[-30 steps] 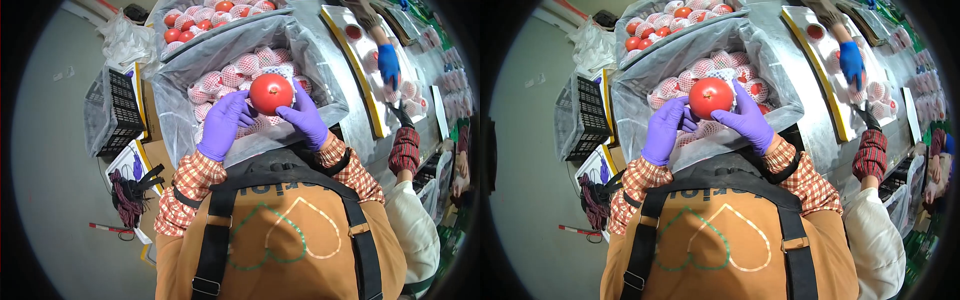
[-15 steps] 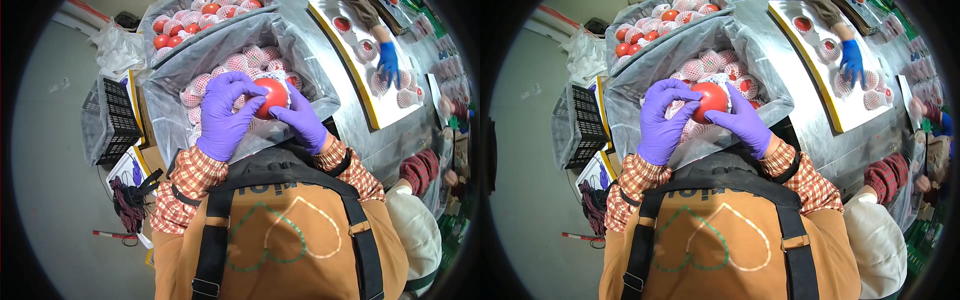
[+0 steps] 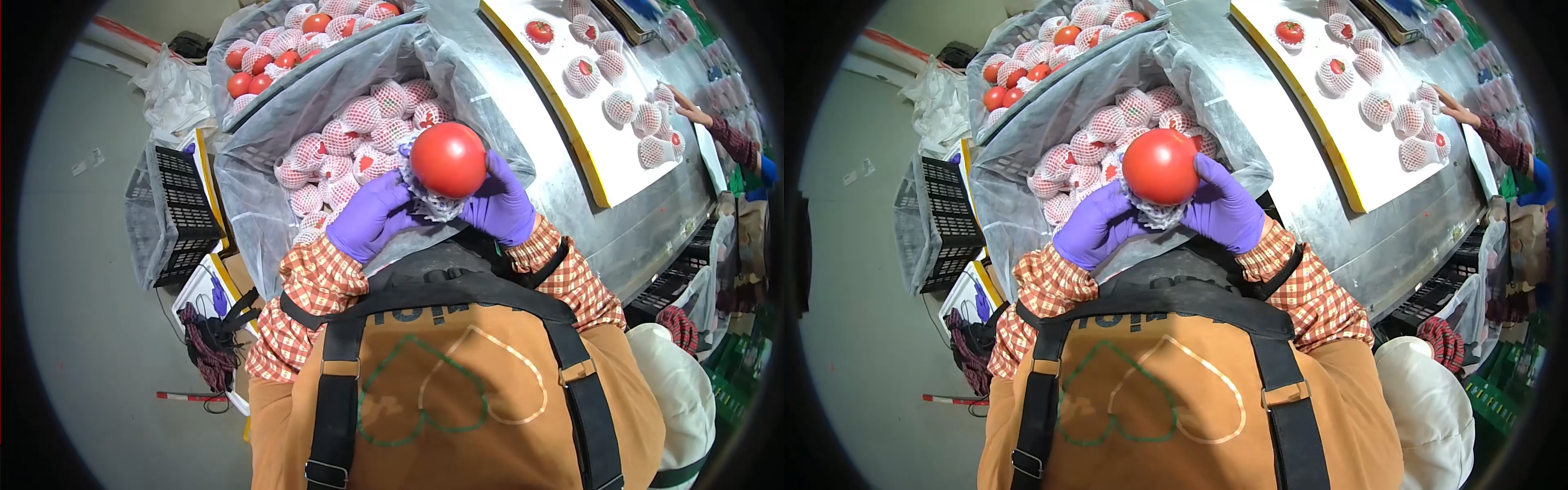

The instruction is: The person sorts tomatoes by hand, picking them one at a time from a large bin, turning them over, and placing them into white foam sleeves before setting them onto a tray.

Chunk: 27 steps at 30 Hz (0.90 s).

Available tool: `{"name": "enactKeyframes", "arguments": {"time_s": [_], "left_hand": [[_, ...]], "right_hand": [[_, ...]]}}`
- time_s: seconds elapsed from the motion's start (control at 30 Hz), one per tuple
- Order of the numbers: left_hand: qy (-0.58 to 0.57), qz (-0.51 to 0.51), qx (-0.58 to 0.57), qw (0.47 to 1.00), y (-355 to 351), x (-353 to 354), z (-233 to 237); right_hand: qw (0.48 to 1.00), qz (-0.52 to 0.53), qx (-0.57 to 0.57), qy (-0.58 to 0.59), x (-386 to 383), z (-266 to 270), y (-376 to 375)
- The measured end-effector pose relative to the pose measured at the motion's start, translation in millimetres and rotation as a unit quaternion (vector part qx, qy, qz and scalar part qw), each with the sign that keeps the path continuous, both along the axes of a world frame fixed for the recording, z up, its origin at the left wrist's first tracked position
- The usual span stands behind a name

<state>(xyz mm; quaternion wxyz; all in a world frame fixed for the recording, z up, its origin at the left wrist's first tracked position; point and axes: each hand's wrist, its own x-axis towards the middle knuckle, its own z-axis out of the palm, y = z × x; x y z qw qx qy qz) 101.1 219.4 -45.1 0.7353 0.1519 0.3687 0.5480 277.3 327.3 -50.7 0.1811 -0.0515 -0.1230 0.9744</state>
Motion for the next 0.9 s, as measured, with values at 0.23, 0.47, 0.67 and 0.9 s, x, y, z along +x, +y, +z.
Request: {"name": "enactKeyframes", "arguments": {"time_s": [0.23,0.47,0.67,0.9], "left_hand": [[0.368,0.201,0.072,0.905,22.5,13.1,2.4],[0.574,0.131,0.312,0.746,38.7,42.1,26.9],[0.695,0.086,0.269,0.661,60.1,4.4,-16.1],[0.909,-0.019,0.053,0.414,93.3,-100.8,-89.4]], "right_hand": [[0.911,-0.012,0.367,-0.188,14.5,21.5,28.1],[0.800,-0.237,0.493,-0.246,14.2,31.0,42.8],[0.830,-0.359,0.308,-0.296,51.9,-4.4,115.4],[0.821,-0.487,0.061,-0.292,125.0,-78.7,183.9]]}}
